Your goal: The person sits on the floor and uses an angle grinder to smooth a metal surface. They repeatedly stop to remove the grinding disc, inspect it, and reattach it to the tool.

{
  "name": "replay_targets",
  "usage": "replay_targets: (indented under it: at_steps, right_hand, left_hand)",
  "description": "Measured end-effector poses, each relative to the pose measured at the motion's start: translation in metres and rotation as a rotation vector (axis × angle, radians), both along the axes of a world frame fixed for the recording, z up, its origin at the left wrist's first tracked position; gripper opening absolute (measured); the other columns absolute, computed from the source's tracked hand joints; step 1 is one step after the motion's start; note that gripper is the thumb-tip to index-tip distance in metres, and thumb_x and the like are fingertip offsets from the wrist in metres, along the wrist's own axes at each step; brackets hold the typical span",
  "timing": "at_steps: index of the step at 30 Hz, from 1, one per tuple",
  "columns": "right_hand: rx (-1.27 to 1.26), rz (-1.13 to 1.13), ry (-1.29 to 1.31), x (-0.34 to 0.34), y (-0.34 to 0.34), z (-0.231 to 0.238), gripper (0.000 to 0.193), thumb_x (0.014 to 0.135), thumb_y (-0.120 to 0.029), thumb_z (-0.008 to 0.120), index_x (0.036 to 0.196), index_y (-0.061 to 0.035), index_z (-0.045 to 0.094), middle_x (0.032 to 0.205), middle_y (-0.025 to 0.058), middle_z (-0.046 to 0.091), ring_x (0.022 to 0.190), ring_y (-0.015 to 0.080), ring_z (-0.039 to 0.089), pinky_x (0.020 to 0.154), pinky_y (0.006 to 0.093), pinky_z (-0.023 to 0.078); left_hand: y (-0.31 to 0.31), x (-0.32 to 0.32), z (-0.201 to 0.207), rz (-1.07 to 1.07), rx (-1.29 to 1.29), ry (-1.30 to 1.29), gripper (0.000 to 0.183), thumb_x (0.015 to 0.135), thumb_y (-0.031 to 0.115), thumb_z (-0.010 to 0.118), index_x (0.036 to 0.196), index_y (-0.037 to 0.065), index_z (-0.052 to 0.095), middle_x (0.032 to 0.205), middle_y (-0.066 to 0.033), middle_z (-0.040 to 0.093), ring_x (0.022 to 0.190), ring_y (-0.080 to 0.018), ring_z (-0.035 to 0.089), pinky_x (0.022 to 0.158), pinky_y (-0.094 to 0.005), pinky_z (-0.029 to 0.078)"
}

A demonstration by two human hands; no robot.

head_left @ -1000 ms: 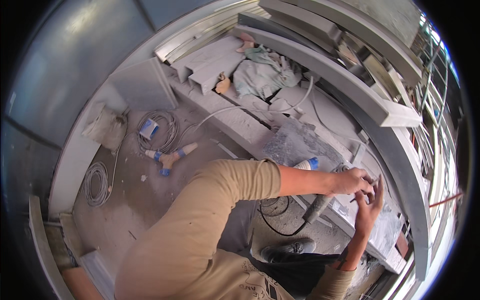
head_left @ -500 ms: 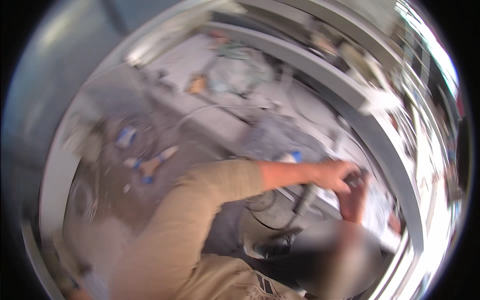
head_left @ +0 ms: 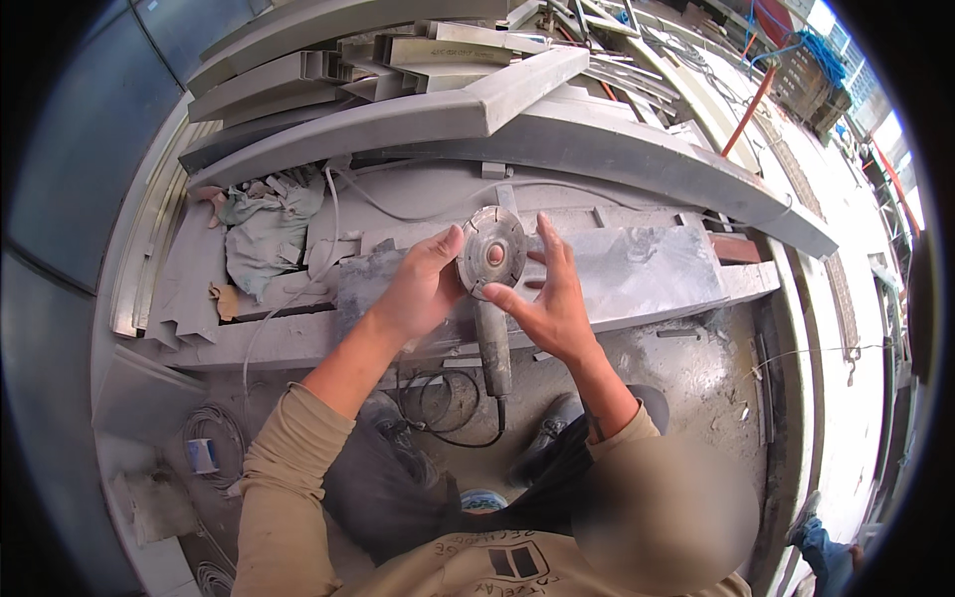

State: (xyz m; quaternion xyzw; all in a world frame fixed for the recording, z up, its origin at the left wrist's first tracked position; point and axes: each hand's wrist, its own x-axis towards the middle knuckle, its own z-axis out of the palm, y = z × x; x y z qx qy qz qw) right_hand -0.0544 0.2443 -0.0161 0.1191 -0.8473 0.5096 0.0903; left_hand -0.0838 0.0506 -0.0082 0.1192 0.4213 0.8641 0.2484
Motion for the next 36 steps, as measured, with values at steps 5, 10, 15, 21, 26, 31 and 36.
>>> replay_targets:
  at_steps: [5, 10, 15, 21, 26, 31, 36]
  right_hand:
    - [0.122, -0.011, 0.281, 0.002, -0.005, -0.012, 0.116, 0.063, -0.045, 0.090, 0.151, -0.0010, 0.027, 0.147, 0.0260, 0.031, 0.133, 0.0444, 0.041, 0.106, 0.0489, 0.042]
    - [0.176, -0.033, 0.302, 0.003, -0.009, -0.013, 0.116, 0.061, -0.043, 0.091, 0.150, -0.0008, 0.029, 0.145, 0.0261, 0.036, 0.132, 0.0441, 0.043, 0.106, 0.0477, 0.043]
    - [0.137, -0.080, 0.243, 0.005, -0.013, -0.012, 0.113, 0.064, -0.042, 0.089, 0.149, 0.0007, 0.029, 0.144, 0.0257, 0.037, 0.130, 0.0434, 0.045, 0.105, 0.0473, 0.043]
    - [0.114, -0.081, 0.273, 0.003, -0.012, -0.014, 0.114, 0.065, -0.046, 0.089, 0.149, 0.0009, 0.028, 0.144, 0.0260, 0.037, 0.130, 0.0436, 0.045, 0.105, 0.0466, 0.044]
    - [0.121, -0.026, 0.317, -0.001, -0.006, -0.013, 0.114, 0.063, -0.050, 0.089, 0.148, 0.0012, 0.032, 0.145, 0.0245, 0.039, 0.134, 0.0410, 0.043, 0.108, 0.0459, 0.041]
    - [0.120, 0.035, 0.255, -0.002, -0.003, -0.010, 0.109, 0.063, -0.049, 0.089, 0.146, -0.0014, 0.039, 0.149, 0.0217, 0.040, 0.135, 0.0384, 0.045, 0.108, 0.0448, 0.043]
    - [0.146, 0.069, 0.282, -0.002, -0.002, -0.008, 0.105, 0.064, -0.045, 0.089, 0.147, -0.0034, 0.039, 0.152, 0.0213, 0.037, 0.132, 0.0398, 0.048, 0.104, 0.0445, 0.047]
  left_hand:
    - [0.010, 0.004, -0.003, -0.049, 0.062, -0.043, 0.051, 0.108, 0.037, 0.035, 0.136, -0.004, 0.047, 0.128, -0.0131, 0.058, 0.118, -0.0214, 0.057, 0.104, -0.0383, 0.044]
    - [0.011, 0.008, -0.003, -0.032, 0.099, -0.142, 0.044, 0.108, 0.028, 0.034, 0.135, -0.004, 0.048, 0.129, -0.0131, 0.057, 0.119, -0.0211, 0.057, 0.106, -0.0381, 0.043]
    - [0.010, 0.007, -0.005, 0.032, 0.075, -0.132, 0.040, 0.107, 0.023, 0.036, 0.134, -0.003, 0.050, 0.130, -0.0124, 0.057, 0.120, -0.0205, 0.056, 0.106, -0.0378, 0.043]
    - [0.012, 0.009, -0.004, 0.010, 0.097, -0.026, 0.039, 0.106, 0.022, 0.037, 0.134, -0.002, 0.050, 0.130, -0.0112, 0.057, 0.118, -0.0195, 0.056, 0.105, -0.0368, 0.043]
    - [0.008, 0.007, -0.006, 0.003, 0.090, -0.030, 0.037, 0.105, 0.018, 0.034, 0.132, -0.002, 0.049, 0.128, -0.0115, 0.058, 0.118, -0.0193, 0.056, 0.105, -0.0368, 0.044]
    - [0.008, 0.007, -0.006, 0.029, 0.112, -0.074, 0.038, 0.106, 0.019, 0.031, 0.132, -0.003, 0.049, 0.125, -0.0125, 0.058, 0.116, -0.0202, 0.057, 0.104, -0.0375, 0.044]
    - [0.009, 0.007, -0.007, 0.040, 0.135, -0.104, 0.040, 0.107, 0.022, 0.031, 0.132, -0.002, 0.050, 0.121, -0.0129, 0.060, 0.114, -0.0217, 0.059, 0.104, -0.0377, 0.045]
